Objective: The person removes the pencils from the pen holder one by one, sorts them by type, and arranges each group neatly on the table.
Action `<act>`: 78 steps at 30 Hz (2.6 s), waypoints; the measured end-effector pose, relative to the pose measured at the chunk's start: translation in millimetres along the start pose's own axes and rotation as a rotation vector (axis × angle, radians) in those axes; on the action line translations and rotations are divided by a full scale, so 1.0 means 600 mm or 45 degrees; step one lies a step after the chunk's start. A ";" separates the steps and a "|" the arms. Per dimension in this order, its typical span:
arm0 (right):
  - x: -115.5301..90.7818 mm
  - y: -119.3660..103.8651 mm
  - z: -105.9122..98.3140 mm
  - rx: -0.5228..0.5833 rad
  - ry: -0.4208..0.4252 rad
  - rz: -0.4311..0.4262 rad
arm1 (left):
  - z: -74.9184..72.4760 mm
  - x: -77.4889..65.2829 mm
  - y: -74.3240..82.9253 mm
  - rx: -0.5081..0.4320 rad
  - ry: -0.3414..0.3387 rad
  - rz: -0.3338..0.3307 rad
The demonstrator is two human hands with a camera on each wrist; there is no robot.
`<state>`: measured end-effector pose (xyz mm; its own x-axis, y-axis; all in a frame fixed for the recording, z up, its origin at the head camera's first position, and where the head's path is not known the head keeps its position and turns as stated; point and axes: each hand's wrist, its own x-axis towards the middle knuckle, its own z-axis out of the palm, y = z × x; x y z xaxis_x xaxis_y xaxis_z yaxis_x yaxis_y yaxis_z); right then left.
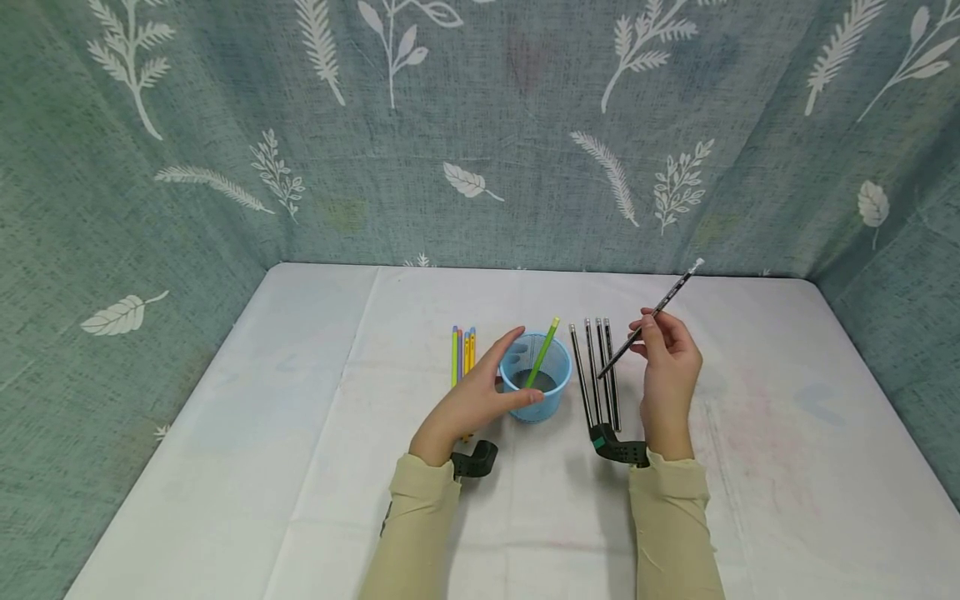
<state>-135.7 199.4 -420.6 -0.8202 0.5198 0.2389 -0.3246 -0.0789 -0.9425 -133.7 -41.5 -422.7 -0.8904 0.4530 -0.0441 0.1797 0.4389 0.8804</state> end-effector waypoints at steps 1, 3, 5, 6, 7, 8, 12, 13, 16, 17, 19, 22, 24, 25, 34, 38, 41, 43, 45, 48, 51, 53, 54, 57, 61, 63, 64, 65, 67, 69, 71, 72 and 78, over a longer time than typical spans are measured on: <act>0.005 0.016 -0.005 -0.015 -0.013 0.009 | 0.000 0.000 0.000 0.000 0.000 0.001; 0.018 0.051 -0.015 -0.061 -0.033 0.013 | 0.000 0.000 -0.001 -0.005 -0.002 0.000; 0.031 0.087 -0.024 -0.108 -0.051 0.009 | 0.000 0.000 0.000 -0.005 -0.002 0.001; 0.035 0.098 -0.027 -0.136 -0.055 0.017 | 0.000 0.000 -0.001 -0.006 -0.001 -0.003; 0.038 0.111 -0.030 -0.169 -0.057 0.012 | 0.000 0.000 -0.001 -0.004 -0.001 -0.004; 0.040 0.119 -0.031 -0.216 -0.054 0.014 | 0.000 0.000 -0.001 -0.001 -0.001 -0.004; 0.037 0.130 -0.033 -0.320 -0.067 0.043 | 0.000 0.000 0.000 0.004 0.000 -0.012; 0.036 0.130 -0.033 -0.352 -0.074 0.043 | 0.000 0.000 0.000 0.003 0.000 -0.013; 0.032 0.126 -0.033 -0.433 -0.103 0.047 | 0.000 0.000 0.001 -0.002 0.000 -0.016; 0.030 0.125 -0.033 -0.468 -0.111 0.051 | 0.000 0.000 0.001 -0.002 -0.001 -0.016; 0.029 0.124 -0.033 -0.539 -0.121 0.057 | -0.001 0.000 0.002 0.000 -0.002 -0.018; 0.028 0.124 -0.034 -0.610 -0.134 0.076 | -0.001 -0.001 0.003 0.005 -0.003 -0.023; 0.029 0.122 -0.035 -0.639 -0.146 0.090 | -0.001 -0.001 0.003 0.007 -0.003 -0.023; 0.028 0.120 -0.035 -0.644 -0.151 0.095 | -0.001 -0.001 0.003 0.007 -0.003 -0.022; 0.019 0.089 -0.032 -0.721 -0.217 0.184 | 0.000 0.000 0.000 0.008 -0.004 -0.016; 0.023 0.108 -0.038 -0.769 -0.228 0.189 | 0.000 -0.001 0.000 -0.005 -0.006 -0.014; 0.018 0.095 -0.035 -0.782 -0.255 0.221 | 0.000 -0.002 0.001 -0.024 -0.005 -0.011; 0.011 0.073 -0.030 -0.777 -0.271 0.252 | 0.001 -0.002 0.001 -0.029 -0.005 -0.006; 0.002 0.046 -0.022 -0.773 -0.286 0.280 | 0.001 -0.002 0.001 -0.029 -0.003 -0.006; -0.002 0.038 -0.018 -0.797 -0.289 0.307 | 0.001 -0.002 0.001 -0.026 -0.003 -0.004; -0.002 0.040 -0.018 -0.839 -0.328 0.344 | 0.001 -0.002 0.001 -0.025 -0.004 -0.005; 0.000 0.042 -0.019 -0.865 -0.363 0.356 | 0.001 -0.002 0.001 -0.025 -0.004 -0.006; 0.000 0.044 -0.019 -0.876 -0.378 0.358 | 0.001 -0.002 0.001 -0.025 -0.005 -0.004; 0.001 0.045 -0.020 -0.891 -0.422 0.363 | 0.001 -0.002 0.001 -0.024 -0.004 -0.009; 0.001 0.045 -0.021 -0.955 -0.451 0.376 | 0.001 -0.002 0.000 -0.028 -0.005 -0.010; 0.001 0.045 -0.022 -0.996 -0.464 0.377 | 0.001 -0.001 0.000 -0.031 -0.005 -0.013; 0.001 0.045 -0.022 -1.018 -0.469 0.372 | 0.001 -0.001 0.000 -0.033 -0.006 -0.013; 0.001 0.045 -0.023 -1.045 -0.474 0.365 | 0.001 -0.001 -0.001 -0.035 -0.005 -0.013; 0.000 0.044 -0.024 -1.099 -0.482 0.352 | 0.002 0.000 -0.001 -0.038 -0.005 -0.013; -0.001 0.044 -0.025 -1.144 -0.491 0.341 | 0.002 0.000 -0.001 -0.043 -0.004 -0.011; -0.002 0.045 -0.025 -1.175 -0.500 0.338 | 0.002 0.000 -0.001 -0.048 -0.004 -0.009; -0.002 0.045 -0.025 -1.182 -0.504 0.340 | 0.002 0.000 -0.001 -0.049 -0.005 -0.008; -0.004 0.046 -0.023 -1.219 -0.495 0.302 | 0.001 0.001 0.000 -0.037 -0.006 -0.007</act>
<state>-135.9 207.8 -450.7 -0.9632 0.2577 -0.0764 0.2310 0.6483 -0.7255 -133.6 -40.7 -423.1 -0.8893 0.4545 -0.0513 0.1624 0.4187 0.8935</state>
